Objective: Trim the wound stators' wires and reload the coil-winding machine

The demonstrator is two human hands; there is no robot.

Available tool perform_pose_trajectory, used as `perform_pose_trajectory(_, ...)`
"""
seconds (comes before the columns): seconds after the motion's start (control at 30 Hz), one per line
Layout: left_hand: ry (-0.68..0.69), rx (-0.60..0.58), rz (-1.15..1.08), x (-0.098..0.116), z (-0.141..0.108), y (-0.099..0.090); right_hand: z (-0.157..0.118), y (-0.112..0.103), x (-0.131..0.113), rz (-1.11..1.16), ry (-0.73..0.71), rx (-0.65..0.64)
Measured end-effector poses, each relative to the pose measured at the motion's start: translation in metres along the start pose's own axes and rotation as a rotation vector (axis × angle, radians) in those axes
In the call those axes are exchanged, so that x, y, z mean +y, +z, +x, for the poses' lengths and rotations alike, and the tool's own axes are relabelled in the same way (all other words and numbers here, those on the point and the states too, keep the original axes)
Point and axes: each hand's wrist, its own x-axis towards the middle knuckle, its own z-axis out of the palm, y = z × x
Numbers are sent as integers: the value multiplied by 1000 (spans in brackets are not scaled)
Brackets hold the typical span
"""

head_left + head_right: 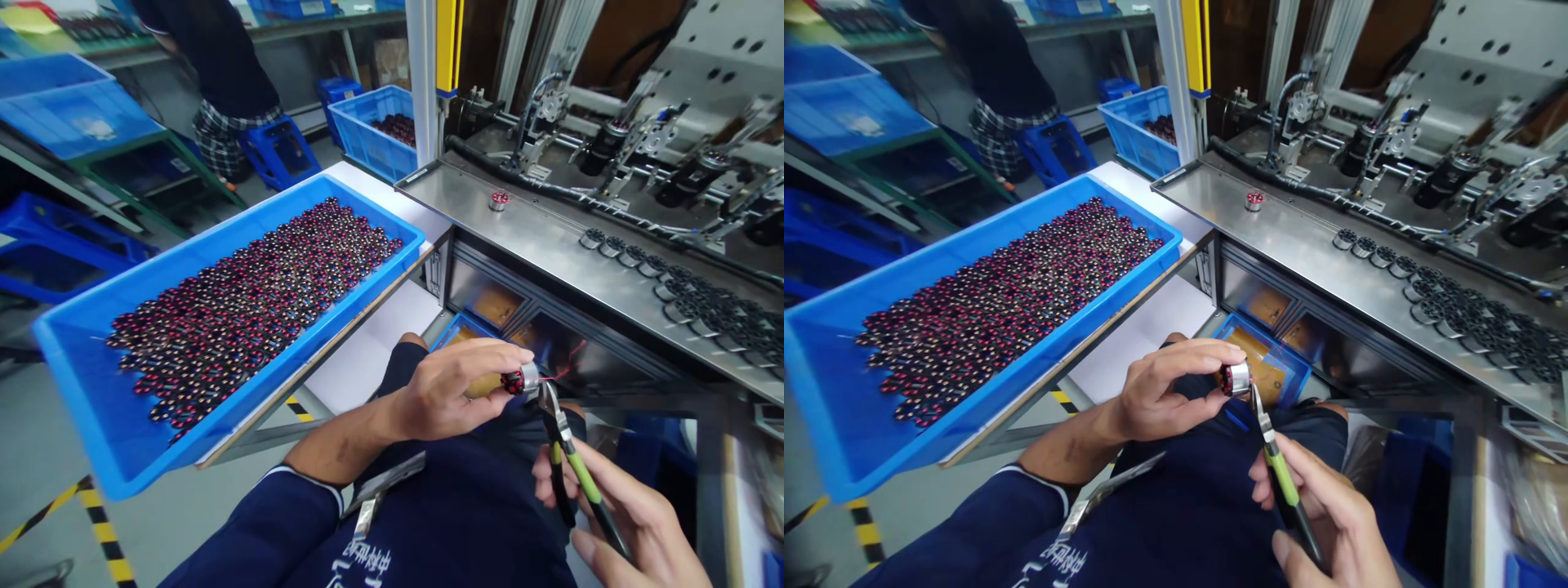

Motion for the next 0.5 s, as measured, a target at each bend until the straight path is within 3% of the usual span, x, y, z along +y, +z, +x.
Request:
perform_pose_trajectory(0.2,10,-29,-22,0,-1,1,-1,7,-1,25,-14,75)
perform_pose_trajectory(0.5,-6,-53,-16,3,-1,0,7,2,-5,31,-34,51)
